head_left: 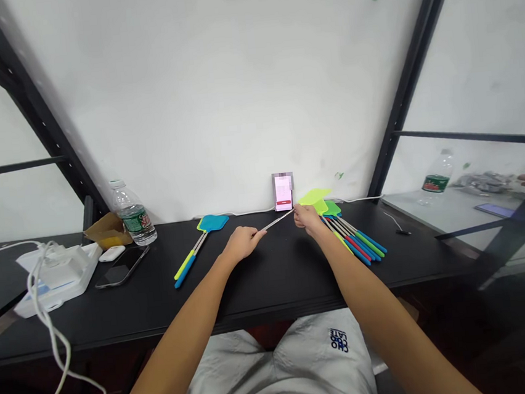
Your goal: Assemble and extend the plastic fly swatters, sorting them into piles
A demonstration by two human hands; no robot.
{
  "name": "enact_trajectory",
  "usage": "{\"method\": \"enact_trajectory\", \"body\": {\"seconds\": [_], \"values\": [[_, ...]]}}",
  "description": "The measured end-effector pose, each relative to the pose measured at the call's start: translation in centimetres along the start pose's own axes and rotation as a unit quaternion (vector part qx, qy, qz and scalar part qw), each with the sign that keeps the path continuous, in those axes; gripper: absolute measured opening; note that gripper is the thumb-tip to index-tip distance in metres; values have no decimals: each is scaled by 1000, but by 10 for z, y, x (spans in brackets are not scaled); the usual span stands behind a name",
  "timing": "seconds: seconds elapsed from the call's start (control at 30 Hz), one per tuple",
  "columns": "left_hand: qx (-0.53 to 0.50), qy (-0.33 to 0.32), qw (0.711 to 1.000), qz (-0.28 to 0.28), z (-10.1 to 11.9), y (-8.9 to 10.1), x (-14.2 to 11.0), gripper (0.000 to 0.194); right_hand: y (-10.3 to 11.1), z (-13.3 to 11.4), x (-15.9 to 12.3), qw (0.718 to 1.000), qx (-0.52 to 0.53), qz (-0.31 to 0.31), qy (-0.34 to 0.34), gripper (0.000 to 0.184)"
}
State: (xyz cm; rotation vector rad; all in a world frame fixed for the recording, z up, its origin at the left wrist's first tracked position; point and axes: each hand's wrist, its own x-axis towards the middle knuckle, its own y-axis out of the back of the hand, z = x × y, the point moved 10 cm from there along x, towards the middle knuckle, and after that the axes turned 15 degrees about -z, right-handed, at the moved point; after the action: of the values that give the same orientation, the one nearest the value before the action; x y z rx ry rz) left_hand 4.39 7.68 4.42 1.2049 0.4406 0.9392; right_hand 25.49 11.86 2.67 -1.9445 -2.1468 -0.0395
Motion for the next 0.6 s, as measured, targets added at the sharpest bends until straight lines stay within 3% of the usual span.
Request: {"method": "enact_trajectory", "body": {"seconds": [0.2, 0.6], "values": [[4, -12, 1000, -16, -6, 0, -1, 58, 20, 0, 2, 1000, 3, -2, 8, 32], [-10, -8, 999, -37, -10, -3, -1, 59, 33, 3, 3, 1000, 2, 19, -7, 29]]}}
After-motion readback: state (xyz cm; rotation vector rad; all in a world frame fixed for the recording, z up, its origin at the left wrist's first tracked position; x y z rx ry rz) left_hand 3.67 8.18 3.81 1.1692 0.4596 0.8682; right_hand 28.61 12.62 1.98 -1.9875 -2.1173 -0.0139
